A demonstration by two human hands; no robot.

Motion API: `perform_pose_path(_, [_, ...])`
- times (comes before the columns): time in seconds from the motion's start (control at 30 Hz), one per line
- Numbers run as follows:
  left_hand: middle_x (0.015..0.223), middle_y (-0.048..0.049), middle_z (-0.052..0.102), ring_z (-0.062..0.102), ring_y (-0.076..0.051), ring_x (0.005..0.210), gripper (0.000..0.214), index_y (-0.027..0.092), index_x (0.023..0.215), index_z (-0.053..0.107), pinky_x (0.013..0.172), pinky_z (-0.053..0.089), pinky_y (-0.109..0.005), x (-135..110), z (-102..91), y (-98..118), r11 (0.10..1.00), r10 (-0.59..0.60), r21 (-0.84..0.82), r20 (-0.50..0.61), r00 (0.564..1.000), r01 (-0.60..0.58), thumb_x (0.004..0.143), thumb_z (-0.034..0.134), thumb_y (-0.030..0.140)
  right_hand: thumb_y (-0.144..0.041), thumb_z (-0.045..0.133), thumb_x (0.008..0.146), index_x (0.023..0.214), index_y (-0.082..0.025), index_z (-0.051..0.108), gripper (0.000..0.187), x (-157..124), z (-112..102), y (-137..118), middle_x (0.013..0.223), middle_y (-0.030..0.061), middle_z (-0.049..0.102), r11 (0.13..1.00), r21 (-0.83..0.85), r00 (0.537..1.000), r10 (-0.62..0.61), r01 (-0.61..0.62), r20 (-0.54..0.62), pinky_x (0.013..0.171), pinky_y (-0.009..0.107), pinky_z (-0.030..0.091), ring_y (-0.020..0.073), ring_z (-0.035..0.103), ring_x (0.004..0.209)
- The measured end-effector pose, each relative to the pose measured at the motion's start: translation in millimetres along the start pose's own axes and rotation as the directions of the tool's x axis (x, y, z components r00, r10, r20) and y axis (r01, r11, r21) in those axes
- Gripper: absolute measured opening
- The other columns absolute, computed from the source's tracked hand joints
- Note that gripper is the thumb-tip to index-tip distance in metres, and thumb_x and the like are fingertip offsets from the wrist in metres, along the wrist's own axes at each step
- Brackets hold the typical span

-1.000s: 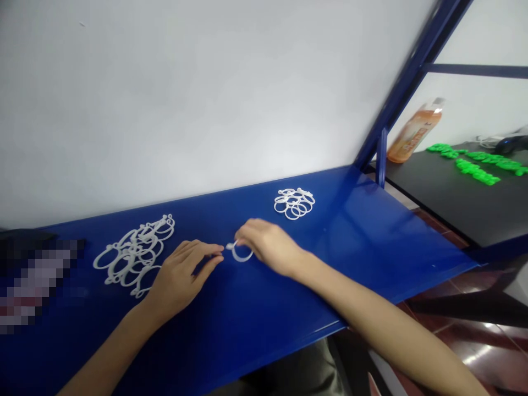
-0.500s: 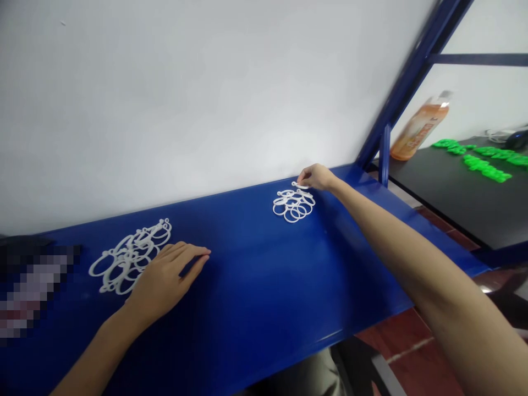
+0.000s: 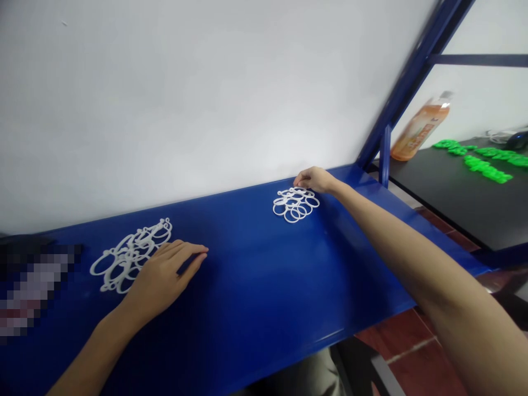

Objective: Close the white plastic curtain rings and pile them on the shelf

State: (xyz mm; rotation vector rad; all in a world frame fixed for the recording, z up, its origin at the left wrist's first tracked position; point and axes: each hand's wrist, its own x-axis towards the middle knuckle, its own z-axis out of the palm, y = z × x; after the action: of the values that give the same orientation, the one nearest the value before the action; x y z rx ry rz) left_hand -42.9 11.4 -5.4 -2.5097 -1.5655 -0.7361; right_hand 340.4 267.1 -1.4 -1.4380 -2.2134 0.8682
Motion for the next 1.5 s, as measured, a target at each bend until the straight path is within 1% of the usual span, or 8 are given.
perform_pose_path(0.23, [0.101, -0.0069, 0.073, 0.064, -0.028, 0.101, 0.019, 0.022, 0.102, 0.065, 0.093, 0.049, -0.046, -0.3, -0.1, -21.7, 0.977, -0.156, 0.14, -0.053, 0.986, 0.162, 0.098, 0.051, 0.033, -0.015, 0.055, 0.088, 0.101, -0.018, 0.073, 0.022, -3.7, 6.1, -7.6, 0.096, 0.0025, 0.077, 0.995, -0.101, 0.997, -0.008, 0.001, -0.076, 0.076, 0.025, 0.051, 0.014, 0.068, 0.081])
perform_pose_path(0.47, [0.127, -0.0234, 0.062, 0.053, -0.045, 0.116, 0.047, 0.011, 0.124, 0.061, 0.087, 0.048, -0.057, -9.0, 2.4, -54.1, 0.803, -0.357, 0.464, -0.131, 0.925, 0.375, 0.096, 0.047, 0.046, -0.018, 0.054, 0.092, 0.113, -0.016, 0.07, 0.027, -2.4, 11.6, -9.3, 0.107, 0.0085, 0.076, 0.984, -0.176, 0.985, -0.017, -0.014, -0.173, 0.087, 0.036, 0.053, 0.0207, 0.069, 0.092])
perform_pose_path(0.67, [0.104, -0.0192, 0.069, 0.061, -0.04, 0.1, 0.037, 0.016, 0.113, 0.065, 0.078, 0.046, -0.051, -12.6, 3.2, -66.5, 0.797, -0.357, 0.503, -0.052, 0.932, 0.334, 0.096, 0.045, 0.042, -0.023, 0.044, 0.099, 0.116, -0.02, 0.068, 0.031, -18.9, 19.9, -37.8, 0.107, 0.009, 0.072, 0.922, -0.36, 0.876, -0.288, 0.145, -0.386, 0.096, 0.042, 0.048, 0.024, 0.064, 0.102])
perform_pose_path(0.9, [0.096, -0.0074, 0.075, 0.063, -0.031, 0.09, 0.018, 0.024, 0.099, 0.064, 0.082, 0.042, -0.046, -8.7, 5.1, -49.5, 0.901, -0.194, 0.39, -0.027, 0.981, 0.189, 0.096, 0.046, 0.026, -0.022, 0.047, 0.1, 0.112, -0.018, 0.068, 0.024, -68.6, 79.4, -103.4, 0.105, 0.0094, 0.072, 0.781, -0.426, 0.816, -0.558, 0.457, -0.149, 0.091, 0.039, 0.049, 0.0227, 0.063, 0.096])
perform_pose_path(1.0, [0.094, -0.0063, 0.075, 0.064, -0.03, 0.091, 0.015, 0.024, 0.105, 0.062, 0.082, 0.042, -0.046, -5.5, 5.0, -32.6, 0.933, -0.167, 0.312, -0.06, 0.984, 0.178, 0.096, 0.051, 0.026, -0.022, 0.047, 0.101, 0.11, -0.017, 0.067, 0.023, -93.5, 117.9, -127.9, 0.103, 0.0093, 0.072, 0.782, -0.269, 0.81, -0.586, 0.562, -0.009, 0.09, 0.039, 0.05, 0.0221, 0.064, 0.095])
perform_pose_path(1.17, [0.085, -0.001, 0.072, 0.067, -0.024, 0.087, 0.017, 0.024, 0.11, 0.057, 0.082, 0.047, -0.039, -2.1, 10.7, 4.7, 1.0, 0.0, 0.003, -0.136, 0.991, 0.0, 0.094, 0.061, 0.027, -0.031, 0.06, 0.098, 0.11, -0.019, 0.065, 0.018, -124.7, 162.5, -160.8, 0.093, 0.0031, 0.072, 0.899, 0.215, 0.922, -0.388, 0.38, -0.009, 0.078, 0.029, 0.052, 0.0157, 0.066, 0.083])
perform_pose_path(1.3, [0.09, -0.0019, 0.072, 0.066, -0.02, 0.08, 0.015, 0.024, 0.107, 0.056, 0.078, 0.05, -0.036, -2.8, 16.5, 23.5, 0.991, 0.095, -0.085, -0.149, 0.984, -0.108, 0.093, 0.062, 0.023, -0.033, 0.059, 0.097, 0.09, -0.02, 0.065, 0.016, -135.7, 171.7, -170.3, 0.076, -0.002, 0.068, 0.878, 0.416, 0.966, -0.259, 0.239, -0.008, 0.063, 0.024, 0.047, 0.0117, 0.06, 0.066])
perform_pose_path(1.5, [0.094, -0.002, 0.072, 0.067, -0.02, 0.088, 0.021, 0.023, 0.113, 0.057, 0.082, 0.052, -0.036, -2.6, 18.0, 26.1, 0.983, 0.129, -0.106, -0.158, 0.979, -0.147, 0.093, 0.064, 0.027, -0.028, 0.061, 0.09, 0.081, -0.02, 0.056, 0.013, -133.3, 171.0, -161.1, 0.076, -0.0013, 0.067, 0.848, 0.503, 0.985, -0.161, 0.168, -0.057, 0.063, 0.025, 0.047, 0.0119, 0.058, 0.065])
